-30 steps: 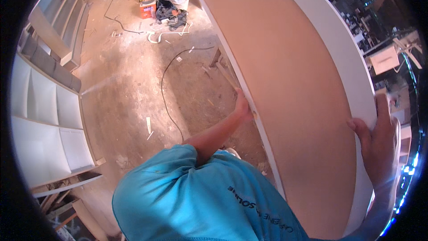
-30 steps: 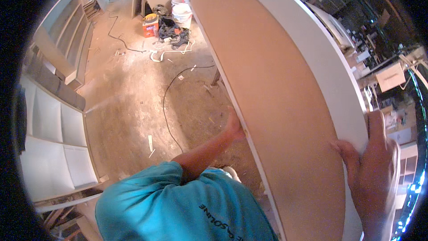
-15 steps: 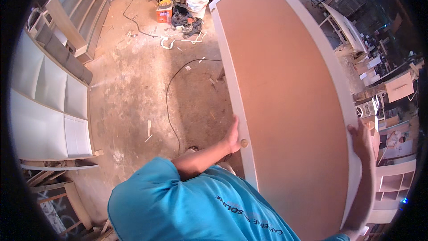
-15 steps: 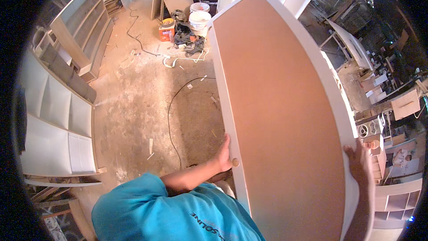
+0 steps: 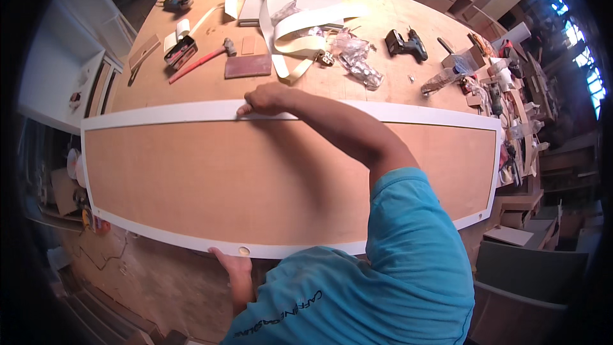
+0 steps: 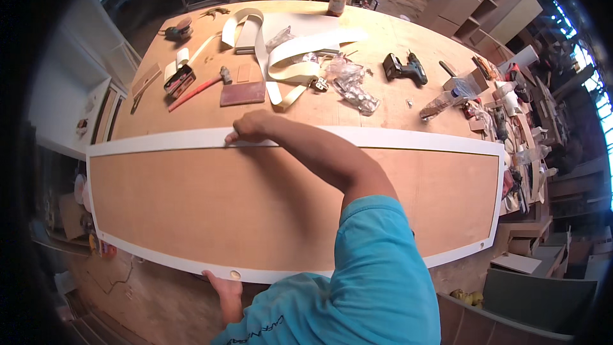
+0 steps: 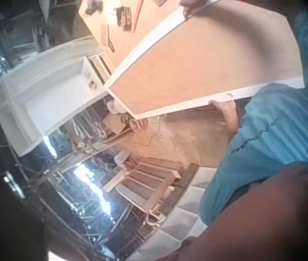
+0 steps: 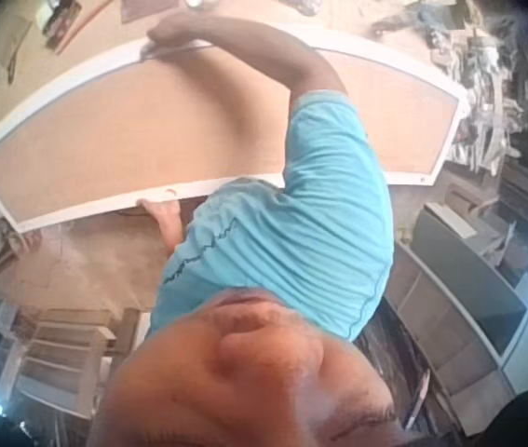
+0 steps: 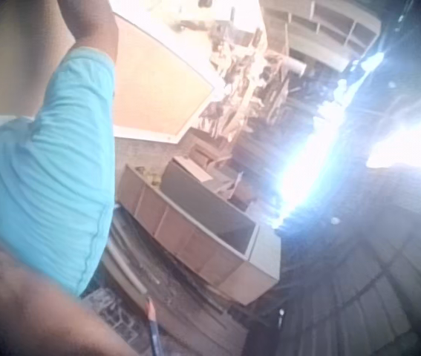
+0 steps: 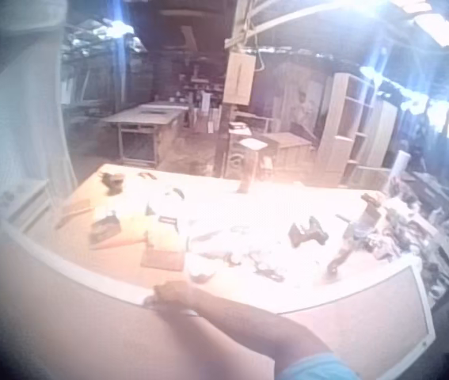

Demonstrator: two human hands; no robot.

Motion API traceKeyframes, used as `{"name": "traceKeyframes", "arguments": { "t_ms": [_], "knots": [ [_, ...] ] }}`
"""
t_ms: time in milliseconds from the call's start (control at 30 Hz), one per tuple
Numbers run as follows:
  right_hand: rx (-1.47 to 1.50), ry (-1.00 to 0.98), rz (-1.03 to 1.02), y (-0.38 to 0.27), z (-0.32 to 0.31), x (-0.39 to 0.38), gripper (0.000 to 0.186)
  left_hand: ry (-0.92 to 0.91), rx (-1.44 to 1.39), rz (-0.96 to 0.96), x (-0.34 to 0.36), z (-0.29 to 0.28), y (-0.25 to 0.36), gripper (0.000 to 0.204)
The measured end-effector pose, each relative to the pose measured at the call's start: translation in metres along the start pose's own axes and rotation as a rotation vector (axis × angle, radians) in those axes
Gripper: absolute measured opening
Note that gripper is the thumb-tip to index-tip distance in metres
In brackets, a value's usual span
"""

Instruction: The person drills holes into a white board using a power drill and then removes metal hinges from a plastic bag.

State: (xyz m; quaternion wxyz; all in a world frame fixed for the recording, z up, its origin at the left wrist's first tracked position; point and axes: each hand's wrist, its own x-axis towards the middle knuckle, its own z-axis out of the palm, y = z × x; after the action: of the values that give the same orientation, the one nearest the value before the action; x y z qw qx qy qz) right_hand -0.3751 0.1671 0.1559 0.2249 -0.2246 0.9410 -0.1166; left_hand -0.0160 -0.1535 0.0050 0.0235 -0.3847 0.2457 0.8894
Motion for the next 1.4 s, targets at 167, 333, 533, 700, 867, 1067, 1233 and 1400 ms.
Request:
{"name": "traceKeyframes", "arguments": {
  "t_ms": [167, 333, 533, 700, 867, 1067, 1233, 1400],
  "knots": [
    [0.087, -0.023, 0.017, 0.033, 0.021, 0.024, 0.083, -0.013, 0.099, 0.027, 0.015, 0.012, -0.012, 0.09],
    [0.107, -0.074, 0.058, 0.059, 0.04, 0.059, 0.088, -0.008, 0.13, 0.072, 0.039, 0.011, -0.022, 0.091],
    [0.246, -0.052, 0.063, 0.067, 0.045, 0.08, 0.08, 0.196, 0.065, 0.075, 0.07, 0.008, -0.029, 0.084],
    [0.067, -0.054, 0.052, 0.076, 0.053, 0.084, 0.085, 0.471, 0.31, -0.093, 0.081, 0.004, -0.033, 0.106],
    [-0.049, -0.08, 0.08, 0.079, 0.063, 0.093, 0.077, 0.434, 0.514, -0.171, 0.075, 0.02, -0.031, 0.114],
    [-0.37, 0.513, -0.076, 0.039, 0.01, 0.035, 0.056, 0.405, 0.748, -0.291, 0.053, 0.022, -0.01, 0.112],
    [0.073, 0.27, 0.044, -0.001, 0.033, -0.041, 0.055, 0.413, 0.55, -0.119, 0.056, -0.028, 0.031, 0.109],
    [0.207, -0.157, 0.252, -0.076, 0.153, -0.088, 0.063, 0.405, 0.429, 0.037, 0.095, -0.056, 0.093, 0.097]
  ]
}}
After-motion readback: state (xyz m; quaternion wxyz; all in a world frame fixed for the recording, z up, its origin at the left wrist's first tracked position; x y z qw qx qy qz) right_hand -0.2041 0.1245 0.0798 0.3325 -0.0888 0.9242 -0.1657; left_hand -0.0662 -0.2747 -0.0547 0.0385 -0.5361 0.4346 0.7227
